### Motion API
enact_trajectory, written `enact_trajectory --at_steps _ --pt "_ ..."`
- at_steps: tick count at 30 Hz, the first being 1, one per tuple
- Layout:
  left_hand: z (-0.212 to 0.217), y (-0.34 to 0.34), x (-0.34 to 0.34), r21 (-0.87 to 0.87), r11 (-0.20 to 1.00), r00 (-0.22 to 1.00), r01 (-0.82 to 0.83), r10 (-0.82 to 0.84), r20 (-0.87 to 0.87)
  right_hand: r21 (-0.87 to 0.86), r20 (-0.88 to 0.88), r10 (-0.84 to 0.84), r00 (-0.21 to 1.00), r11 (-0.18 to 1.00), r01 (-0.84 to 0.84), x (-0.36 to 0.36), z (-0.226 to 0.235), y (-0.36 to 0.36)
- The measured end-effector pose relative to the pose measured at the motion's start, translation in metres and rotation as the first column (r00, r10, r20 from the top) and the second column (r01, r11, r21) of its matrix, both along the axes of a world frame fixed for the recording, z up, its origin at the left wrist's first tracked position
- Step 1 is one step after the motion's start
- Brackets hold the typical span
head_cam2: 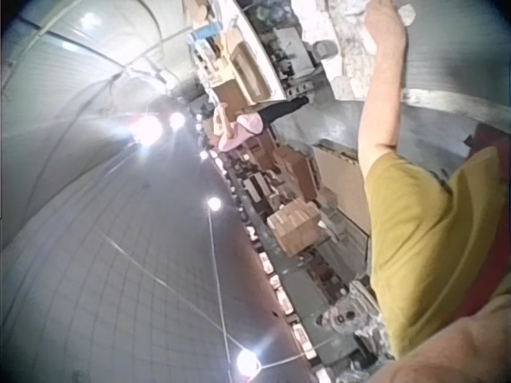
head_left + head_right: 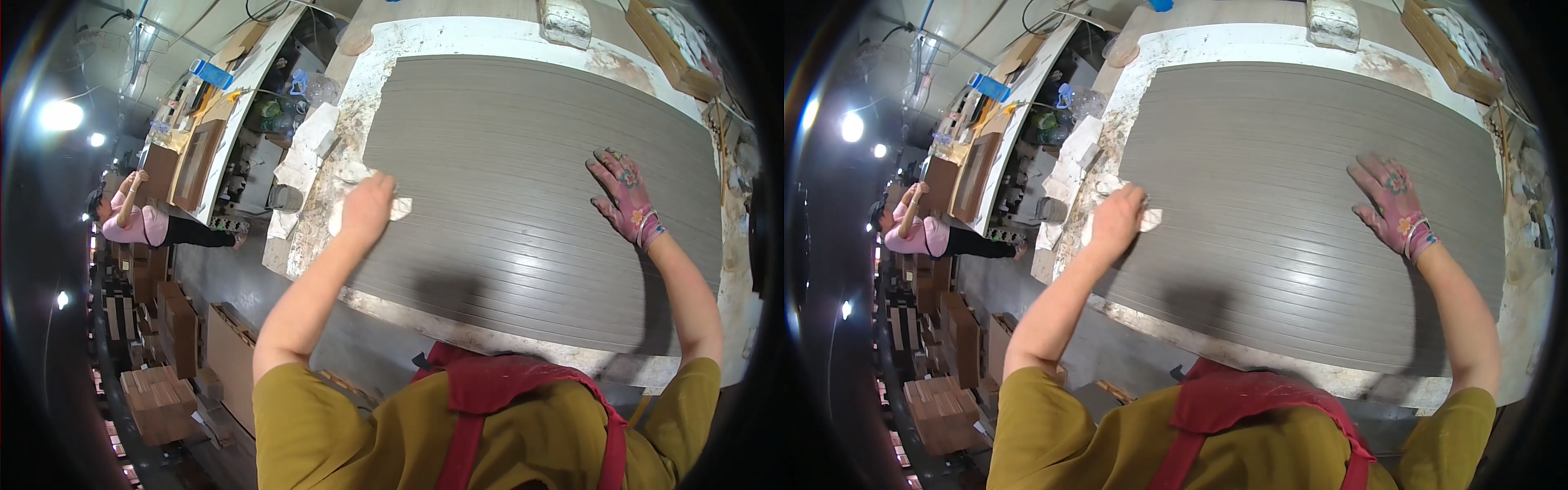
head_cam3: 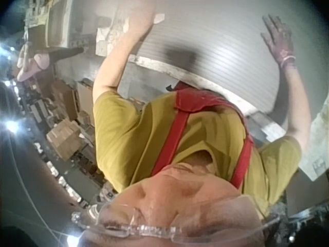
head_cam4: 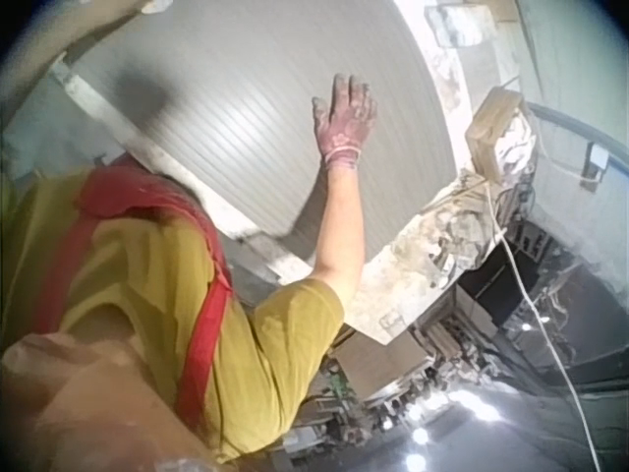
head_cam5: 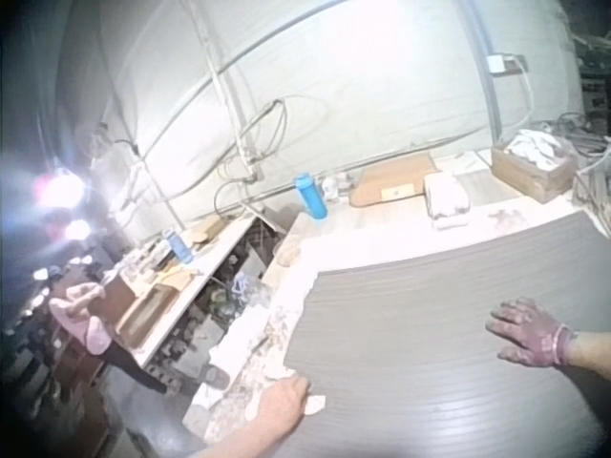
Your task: The person cleans a grooved furniture panel using a cloth and a liquid from a bottle, then uses a small block to sand or wipe inside the grooves.
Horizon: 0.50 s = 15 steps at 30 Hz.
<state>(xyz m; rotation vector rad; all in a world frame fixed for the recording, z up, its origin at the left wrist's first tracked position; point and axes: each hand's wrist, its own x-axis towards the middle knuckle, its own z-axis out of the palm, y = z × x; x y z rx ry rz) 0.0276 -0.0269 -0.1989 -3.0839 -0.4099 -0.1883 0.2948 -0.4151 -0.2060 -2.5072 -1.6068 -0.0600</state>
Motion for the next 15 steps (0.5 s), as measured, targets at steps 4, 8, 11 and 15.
enact_trajectory --at_steps 4,8,11,15 --pt "0.007 0.042 -0.017 0.097 0.978 0.979 -0.184 0.191 -0.076 0.01 0.0 0.008 1.0 1.0 -0.008 0.001 -0.002 0.0" --pt "0.056 0.076 -0.035 -0.001 0.933 0.931 -0.361 0.361 0.057 0.034 0.02 -0.002 1.0 0.999 0.002 0.004 -0.004 0.001" --pt "0.054 -0.013 -0.001 -0.367 0.91 0.951 -0.193 0.265 0.158 0.001 0.016 -0.012 1.0 1.0 0.012 0.003 -0.005 -0.004" --pt "-0.004 -0.115 0.011 -0.235 0.945 0.966 0.23 -0.25 -0.062 0.008 0.023 0.002 1.0 1.0 -0.002 0.004 -0.006 0.0"
